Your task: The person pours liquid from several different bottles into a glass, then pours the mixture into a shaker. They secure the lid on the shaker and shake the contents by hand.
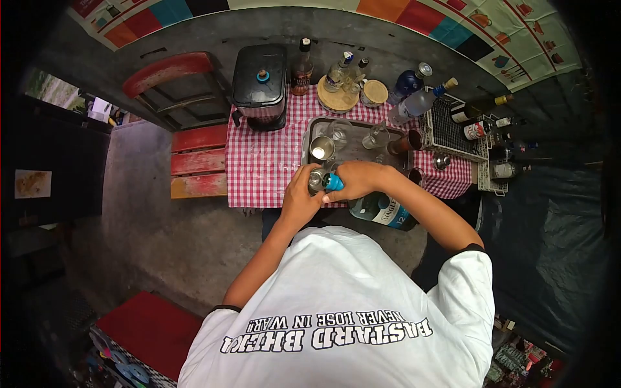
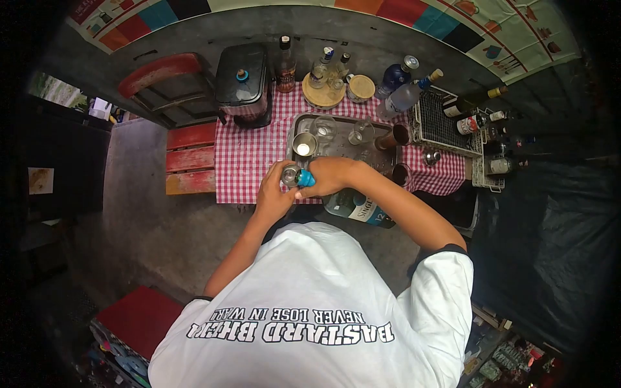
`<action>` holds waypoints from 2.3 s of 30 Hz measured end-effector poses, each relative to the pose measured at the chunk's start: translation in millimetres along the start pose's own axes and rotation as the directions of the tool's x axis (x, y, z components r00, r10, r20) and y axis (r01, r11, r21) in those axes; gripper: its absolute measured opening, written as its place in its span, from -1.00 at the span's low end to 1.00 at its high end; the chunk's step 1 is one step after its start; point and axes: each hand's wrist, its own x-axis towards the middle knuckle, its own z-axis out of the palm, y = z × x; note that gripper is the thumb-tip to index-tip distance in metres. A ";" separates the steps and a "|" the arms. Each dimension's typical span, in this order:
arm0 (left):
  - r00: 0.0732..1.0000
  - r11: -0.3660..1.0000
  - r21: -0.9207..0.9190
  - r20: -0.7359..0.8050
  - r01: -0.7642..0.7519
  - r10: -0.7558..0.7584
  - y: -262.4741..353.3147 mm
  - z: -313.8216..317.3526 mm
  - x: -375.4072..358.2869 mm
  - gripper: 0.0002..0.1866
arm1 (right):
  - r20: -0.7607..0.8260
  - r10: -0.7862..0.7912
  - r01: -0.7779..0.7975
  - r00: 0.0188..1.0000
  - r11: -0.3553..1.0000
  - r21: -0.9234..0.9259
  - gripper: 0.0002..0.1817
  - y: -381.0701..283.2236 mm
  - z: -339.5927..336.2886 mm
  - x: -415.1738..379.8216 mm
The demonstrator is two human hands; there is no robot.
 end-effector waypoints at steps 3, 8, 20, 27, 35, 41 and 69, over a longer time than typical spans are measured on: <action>1.000 1.000 0.007 0.005 0.020 -0.020 -1.5 0.9 -1.1 -0.50 | 0.023 0.001 -0.001 1.000 1.000 0.003 -0.26 -2.5 -2.0 -0.5; 0.999 0.999 -0.006 0.008 0.044 -0.044 -4.6 2.6 -2.1 -0.50 | 0.040 0.031 -0.030 0.999 0.999 -0.018 -0.25 -3.9 -1.6 1.5; 0.999 0.999 -0.032 0.012 0.038 -0.037 -17.6 7.9 -4.4 -0.50 | 0.012 0.022 -0.022 1.000 1.000 -0.022 -0.21 2.0 8.9 8.9; 0.999 0.999 -0.034 0.029 0.040 -0.039 -22.2 6.4 -6.6 -0.50 | 0.037 0.022 -0.022 0.999 1.000 0.003 -0.20 -1.5 8.2 9.9; 0.999 0.999 -0.020 0.017 0.044 -0.044 -27.6 5.2 -9.3 -0.50 | 0.069 0.035 -0.035 0.997 0.999 0.002 -0.19 -5.3 9.5 14.7; 0.999 0.999 -0.033 0.012 0.037 -0.037 -32.5 4.5 -9.2 -0.52 | 0.067 0.060 -0.058 0.996 0.998 -0.029 -0.17 -6.7 10.7 17.9; 0.985 0.995 -0.099 0.170 0.005 0.012 -41.1 -28.9 24.2 -0.48 | 0.095 0.212 -0.220 0.973 0.972 0.079 -0.16 -18.0 -2.5 35.9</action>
